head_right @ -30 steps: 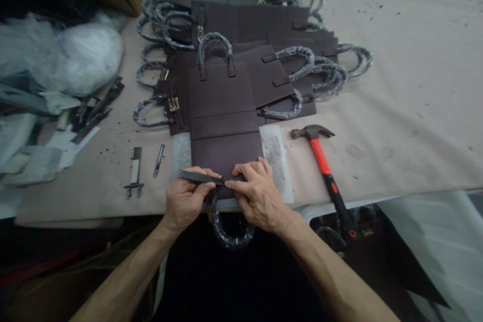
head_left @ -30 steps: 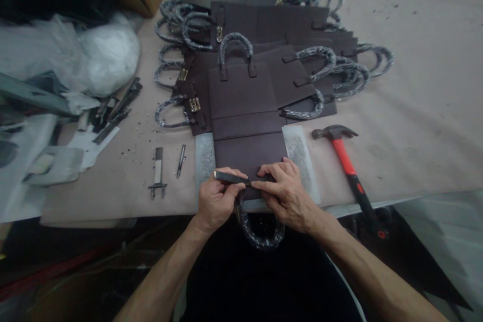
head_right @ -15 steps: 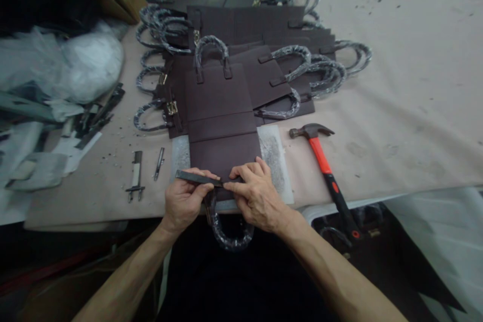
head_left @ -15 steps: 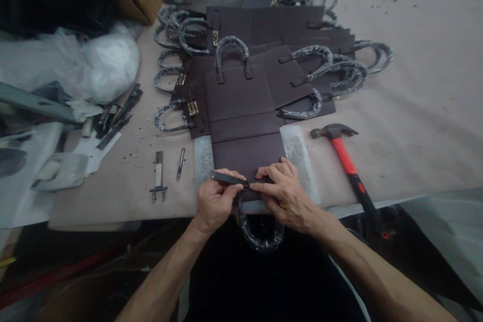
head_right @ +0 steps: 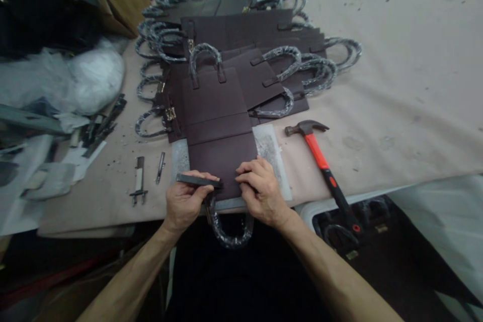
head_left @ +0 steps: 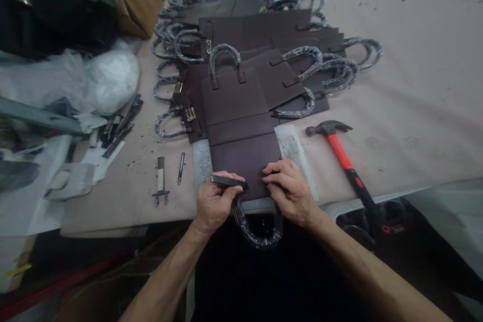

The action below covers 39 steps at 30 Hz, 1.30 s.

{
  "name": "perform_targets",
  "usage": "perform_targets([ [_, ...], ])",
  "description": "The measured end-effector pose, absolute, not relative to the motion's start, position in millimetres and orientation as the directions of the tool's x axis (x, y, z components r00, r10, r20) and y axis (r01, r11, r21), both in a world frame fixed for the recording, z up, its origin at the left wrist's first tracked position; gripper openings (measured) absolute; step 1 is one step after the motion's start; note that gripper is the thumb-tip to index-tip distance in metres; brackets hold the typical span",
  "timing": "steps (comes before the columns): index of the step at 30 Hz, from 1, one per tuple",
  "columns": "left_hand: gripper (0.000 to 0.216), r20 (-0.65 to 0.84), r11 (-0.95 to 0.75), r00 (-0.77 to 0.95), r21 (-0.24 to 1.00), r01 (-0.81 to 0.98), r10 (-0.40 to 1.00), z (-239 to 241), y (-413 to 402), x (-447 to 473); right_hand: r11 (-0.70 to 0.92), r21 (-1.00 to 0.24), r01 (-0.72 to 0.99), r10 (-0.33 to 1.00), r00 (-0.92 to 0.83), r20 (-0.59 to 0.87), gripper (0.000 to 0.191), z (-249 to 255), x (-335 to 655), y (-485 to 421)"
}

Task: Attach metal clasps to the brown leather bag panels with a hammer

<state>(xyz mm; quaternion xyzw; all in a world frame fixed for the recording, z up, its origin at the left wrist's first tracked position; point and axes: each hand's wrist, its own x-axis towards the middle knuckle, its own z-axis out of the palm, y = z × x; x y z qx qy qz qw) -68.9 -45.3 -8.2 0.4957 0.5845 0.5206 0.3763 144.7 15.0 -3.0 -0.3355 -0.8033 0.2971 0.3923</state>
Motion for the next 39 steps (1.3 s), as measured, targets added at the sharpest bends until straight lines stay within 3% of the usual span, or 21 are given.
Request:
perform_targets([
  [5,0.014,0.11,-0.059,-0.218,0.972,0.228,0.97,-6.4,-45.3,-67.4,0.591,-0.75,0.296,0.784,-0.43,0.447,0.017,-2.5,143.2,14.1],
  [13,0.003,0.261,-0.177,-0.139,0.881,0.439,0.955,-4.0,-46.7,-66.0,0.583,-0.757,0.294,0.794,-0.402,0.456,0.018,-2.9,142.1,14.0],
  [20,0.002,0.233,-0.142,-0.146,0.876,0.461,0.961,-7.0,-48.1,-67.9,0.582,-0.761,0.286,0.795,-0.395,0.46,0.018,-4.4,141.6,14.2],
  [27,0.007,0.349,-0.218,-0.164,0.822,0.526,0.922,-9.3,-51.8,-65.9,0.576,-0.762,0.296,0.799,-0.399,0.449,0.017,-5.4,142.1,13.2],
  [39,0.008,0.438,-0.327,-0.131,0.808,0.49,0.889,-10.1,-52.7,-63.0,0.612,-0.735,0.291,0.777,-0.394,0.491,0.017,-5.1,140.4,13.2],
])
